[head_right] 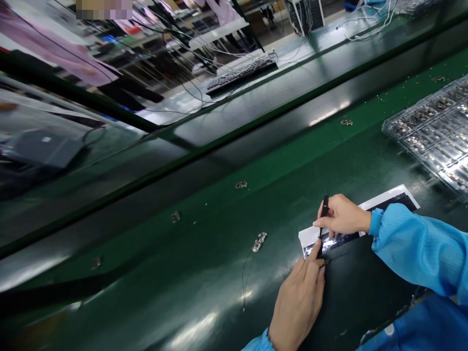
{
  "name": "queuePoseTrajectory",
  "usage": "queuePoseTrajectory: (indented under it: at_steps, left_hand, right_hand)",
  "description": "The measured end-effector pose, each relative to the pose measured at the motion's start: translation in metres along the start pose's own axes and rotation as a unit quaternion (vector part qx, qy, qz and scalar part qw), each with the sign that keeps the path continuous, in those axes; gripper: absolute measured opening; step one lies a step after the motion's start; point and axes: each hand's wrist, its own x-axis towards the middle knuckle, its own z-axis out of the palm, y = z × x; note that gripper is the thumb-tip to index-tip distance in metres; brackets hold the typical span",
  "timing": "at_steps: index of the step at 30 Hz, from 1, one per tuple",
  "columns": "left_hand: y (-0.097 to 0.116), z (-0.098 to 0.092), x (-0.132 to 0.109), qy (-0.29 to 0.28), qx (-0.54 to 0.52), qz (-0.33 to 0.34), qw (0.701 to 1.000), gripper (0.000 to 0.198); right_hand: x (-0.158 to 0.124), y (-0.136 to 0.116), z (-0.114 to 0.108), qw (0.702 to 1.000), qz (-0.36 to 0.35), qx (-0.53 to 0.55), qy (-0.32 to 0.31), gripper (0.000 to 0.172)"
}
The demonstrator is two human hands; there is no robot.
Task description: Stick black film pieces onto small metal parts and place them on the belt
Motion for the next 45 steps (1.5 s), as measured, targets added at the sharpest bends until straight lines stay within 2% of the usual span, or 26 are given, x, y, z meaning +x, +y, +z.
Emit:
queuePoseTrajectory:
  at_steps: [14,24,27,29,31,32,33,35,37,39,41,45]
  left_hand:
    - [-0.001,0.002,-0.001,0.022,-0.010,0.011,1.000,0.014]
    - [0.000,0.000,0.000,0.019,-0.034,0.004,0.999,0.015]
    - [0.000,0.000,0.000,0.014,-0.073,-0.012,0.997,0.017]
    - [-0.003,-0.003,-0.001,0.010,-0.145,-0.037,0.989,0.017]
    - [-0.008,-0.009,-0.001,0.016,-0.260,-0.103,0.960,0.016]
    - [-0.012,-0.011,-0.001,0.028,-0.327,-0.157,0.932,0.015]
    - [-0.015,-0.014,0.001,0.048,-0.394,-0.217,0.892,0.016]
    - [-0.020,-0.016,0.005,0.092,-0.517,-0.321,0.788,0.021]
    - [-0.022,-0.015,0.013,0.105,-0.614,-0.368,0.690,0.026]
    - [-0.020,-0.012,0.022,0.084,-0.672,-0.377,0.632,0.029]
    - [-0.016,-0.009,0.029,0.061,-0.692,-0.378,0.612,0.031]
    - [-0.010,-0.008,0.035,0.046,-0.684,-0.383,0.619,0.034]
  right_hand:
    - [0.000,0.002,-0.002,0.999,-0.005,-0.037,0.000,0.028]
    - [0.000,0.000,0.000,1.000,0.008,-0.002,0.001,0.029]
    - [0.000,-0.001,-0.001,1.000,0.000,0.010,0.014,0.031]
    - [0.000,-0.002,-0.001,0.999,0.000,0.024,0.029,0.032]
    - [0.002,-0.004,-0.002,0.997,0.002,0.053,0.051,0.034]
    - [0.003,-0.004,-0.002,0.995,0.000,0.074,0.067,0.036]
    - [0.004,-0.004,-0.003,0.992,-0.002,0.098,0.083,0.038]
    - [0.005,-0.004,-0.004,0.983,-0.010,0.145,0.112,0.042]
    - [0.005,-0.002,-0.004,0.978,-0.017,0.170,0.121,0.043]
    - [0.004,0.000,-0.003,0.979,-0.020,0.172,0.106,0.042]
    - [0.002,0.002,-0.001,0.984,-0.022,0.158,0.081,0.039]
    - [-0.002,0.004,0.007,0.992,-0.030,0.119,0.038,0.036]
